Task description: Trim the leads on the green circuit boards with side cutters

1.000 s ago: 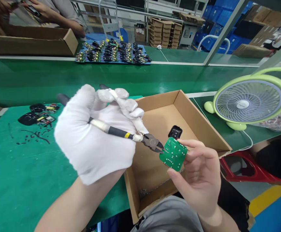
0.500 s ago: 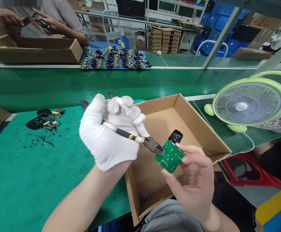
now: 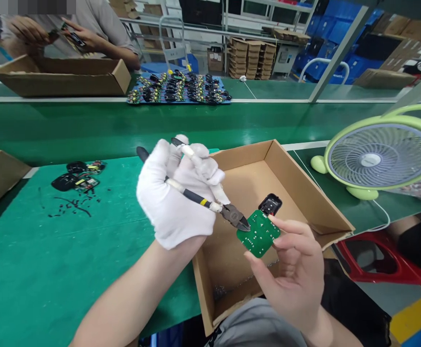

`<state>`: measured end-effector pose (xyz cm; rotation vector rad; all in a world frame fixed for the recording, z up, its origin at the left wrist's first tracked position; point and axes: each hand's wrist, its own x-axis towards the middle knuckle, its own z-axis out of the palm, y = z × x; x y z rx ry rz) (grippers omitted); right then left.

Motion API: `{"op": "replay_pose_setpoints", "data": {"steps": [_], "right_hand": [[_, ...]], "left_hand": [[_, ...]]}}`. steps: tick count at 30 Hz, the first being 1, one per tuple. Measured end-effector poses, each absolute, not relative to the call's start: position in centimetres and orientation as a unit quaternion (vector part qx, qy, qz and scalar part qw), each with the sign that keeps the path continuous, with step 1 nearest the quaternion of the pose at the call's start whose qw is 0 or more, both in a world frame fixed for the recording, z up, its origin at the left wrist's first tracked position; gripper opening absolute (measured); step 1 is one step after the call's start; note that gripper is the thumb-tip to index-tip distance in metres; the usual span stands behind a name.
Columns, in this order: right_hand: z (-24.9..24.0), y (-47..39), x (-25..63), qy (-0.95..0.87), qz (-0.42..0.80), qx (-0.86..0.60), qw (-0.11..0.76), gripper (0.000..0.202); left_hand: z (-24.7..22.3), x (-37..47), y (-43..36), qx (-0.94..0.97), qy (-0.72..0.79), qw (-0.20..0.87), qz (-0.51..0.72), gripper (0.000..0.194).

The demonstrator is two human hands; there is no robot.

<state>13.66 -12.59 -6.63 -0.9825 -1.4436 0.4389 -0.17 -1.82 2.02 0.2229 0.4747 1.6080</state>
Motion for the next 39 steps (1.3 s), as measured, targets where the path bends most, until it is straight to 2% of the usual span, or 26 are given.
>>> {"op": "replay_pose_setpoints", "data": {"steps": [5,20,26,39], "right_hand": [[-6.80,-12.59,13.73,-0.631,0.185,-0.436,0.614,0.049],[-6.51,-12.51,13.89,-0.639,0.175,-0.432,0.611,0.049],[-6.54,-12.53,13.84,-0.634,0.166,-0.441,0.613,0.048],[-6.48,-12.66,13.86,-0.630,0.184,-0.434,0.617,0.049]], "left_hand": [[1.93,-0.14,-1.66,0.094,0.192,0.672,0.709,0.032],[2.07,-0.53,-2.03,0.156,0.177,0.673,0.701,0.038],[1.90,-0.52,-1.87,0.120,0.155,0.690,0.697,0.031],[1.60,-0.36,-1.59,0.104,0.167,0.683,0.704,0.030]]}}
